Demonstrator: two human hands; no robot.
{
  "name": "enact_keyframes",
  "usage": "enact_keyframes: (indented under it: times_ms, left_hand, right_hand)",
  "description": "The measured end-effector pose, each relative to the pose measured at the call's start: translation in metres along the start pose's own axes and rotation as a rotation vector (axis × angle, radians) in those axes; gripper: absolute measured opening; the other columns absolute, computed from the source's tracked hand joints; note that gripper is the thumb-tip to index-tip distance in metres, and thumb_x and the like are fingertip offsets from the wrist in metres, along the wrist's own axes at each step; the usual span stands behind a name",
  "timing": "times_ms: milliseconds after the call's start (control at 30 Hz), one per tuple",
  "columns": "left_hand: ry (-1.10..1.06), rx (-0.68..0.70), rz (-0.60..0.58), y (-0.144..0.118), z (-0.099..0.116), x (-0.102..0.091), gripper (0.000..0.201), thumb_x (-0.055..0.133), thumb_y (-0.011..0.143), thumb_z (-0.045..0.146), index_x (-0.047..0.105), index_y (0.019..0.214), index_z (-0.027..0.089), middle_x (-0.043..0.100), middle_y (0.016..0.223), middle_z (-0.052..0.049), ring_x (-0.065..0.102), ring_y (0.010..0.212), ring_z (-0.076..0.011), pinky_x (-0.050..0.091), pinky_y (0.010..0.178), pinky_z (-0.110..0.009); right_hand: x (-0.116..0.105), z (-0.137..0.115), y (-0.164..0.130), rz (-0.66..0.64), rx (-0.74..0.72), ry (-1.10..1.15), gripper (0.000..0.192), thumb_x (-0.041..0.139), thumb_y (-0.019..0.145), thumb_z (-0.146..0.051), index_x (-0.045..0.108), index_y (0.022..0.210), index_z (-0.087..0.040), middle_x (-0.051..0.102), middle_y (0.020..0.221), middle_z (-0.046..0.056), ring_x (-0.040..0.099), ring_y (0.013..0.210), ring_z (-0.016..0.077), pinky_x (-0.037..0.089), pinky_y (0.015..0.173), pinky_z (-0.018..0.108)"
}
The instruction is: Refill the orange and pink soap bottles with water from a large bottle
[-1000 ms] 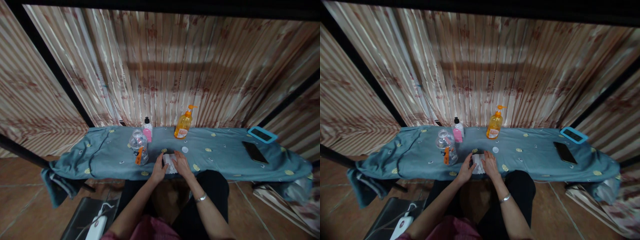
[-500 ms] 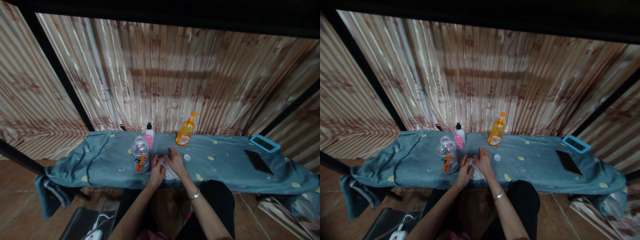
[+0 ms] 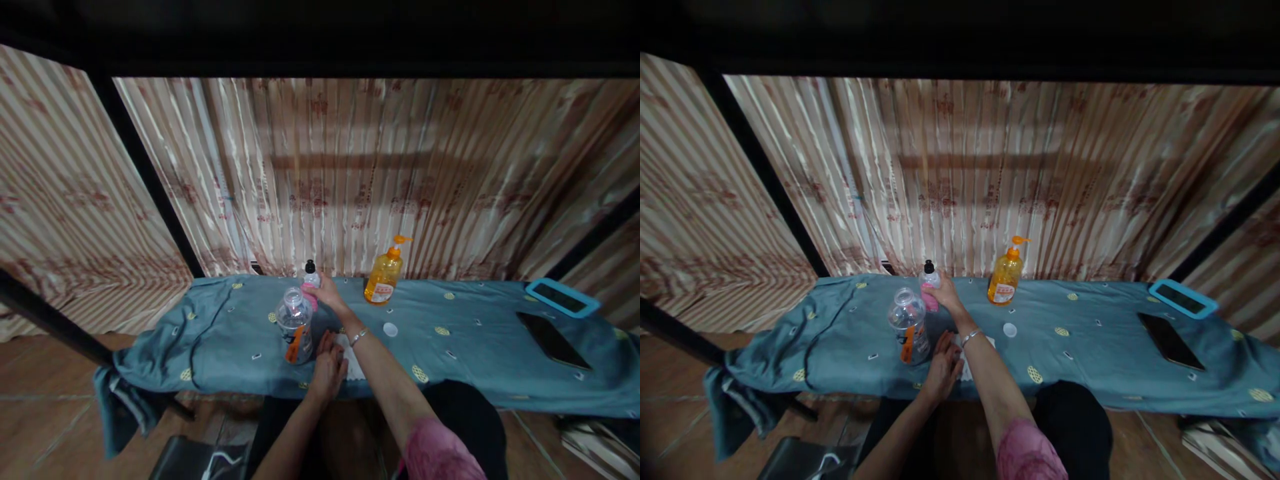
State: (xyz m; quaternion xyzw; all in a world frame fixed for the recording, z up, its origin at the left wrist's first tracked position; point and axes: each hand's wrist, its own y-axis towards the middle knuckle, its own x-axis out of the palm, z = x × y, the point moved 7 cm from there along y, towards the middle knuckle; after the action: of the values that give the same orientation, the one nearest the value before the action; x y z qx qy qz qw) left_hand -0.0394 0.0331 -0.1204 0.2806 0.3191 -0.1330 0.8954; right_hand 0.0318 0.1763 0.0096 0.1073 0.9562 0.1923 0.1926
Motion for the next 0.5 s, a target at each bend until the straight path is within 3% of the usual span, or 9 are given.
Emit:
enact_keyframes:
  times_ms: [100,233,367,500]
  left_hand:
    - [0.021,0.01,-0.002,0.001,0.0,0.002,0.02,0.061,0.084,0.011,0.066,0.102,0.017,0.055,0.147,-0.018,0.041,0.148,-0.0364,0.042,0.116,-0.064]
    - [-0.001,-0.016,0.013,0.002,0.0,0.002,0.015,0.061,0.087,0.016,0.065,0.1,0.018,0.055,0.145,-0.017,0.042,0.147,-0.0354,0.041,0.117,-0.063]
    - [-0.075,-0.088,0.046,0.001,-0.005,0.0,0.012,0.062,0.087,0.02,0.064,0.099,0.017,0.053,0.146,-0.018,0.043,0.147,-0.0345,0.039,0.119,-0.058]
    - [-0.168,-0.179,0.118,0.0,-0.015,-0.006,0.026,0.061,0.086,0.022,0.059,0.111,0.015,0.052,0.146,-0.021,0.054,0.138,-0.0321,0.043,0.116,-0.054]
  right_hand:
    - [-0.016,0.004,-0.012,0.006,0.058,-0.021,0.028,0.066,0.095,-0.041,0.067,0.108,-0.017,0.071,0.098,0.003,0.069,0.083,0.017,0.059,0.077,0.038]
    - [-0.065,0.001,-0.042,0.057,0.086,-0.054,0.028,0.066,0.095,-0.043,0.067,0.102,-0.016,0.07,0.09,0.001,0.067,0.076,0.0155,0.058,0.074,0.036]
    - [-0.117,-0.007,-0.085,0.129,0.108,-0.096,0.033,0.064,0.096,-0.046,0.066,0.111,-0.017,0.071,0.099,0.004,0.069,0.082,0.0172,0.058,0.078,0.038]
    - [-0.141,-0.014,-0.127,0.158,0.135,-0.155,0.039,0.071,0.09,-0.048,0.065,0.114,-0.018,0.072,0.101,0.004,0.069,0.089,0.0202,0.056,0.084,0.043]
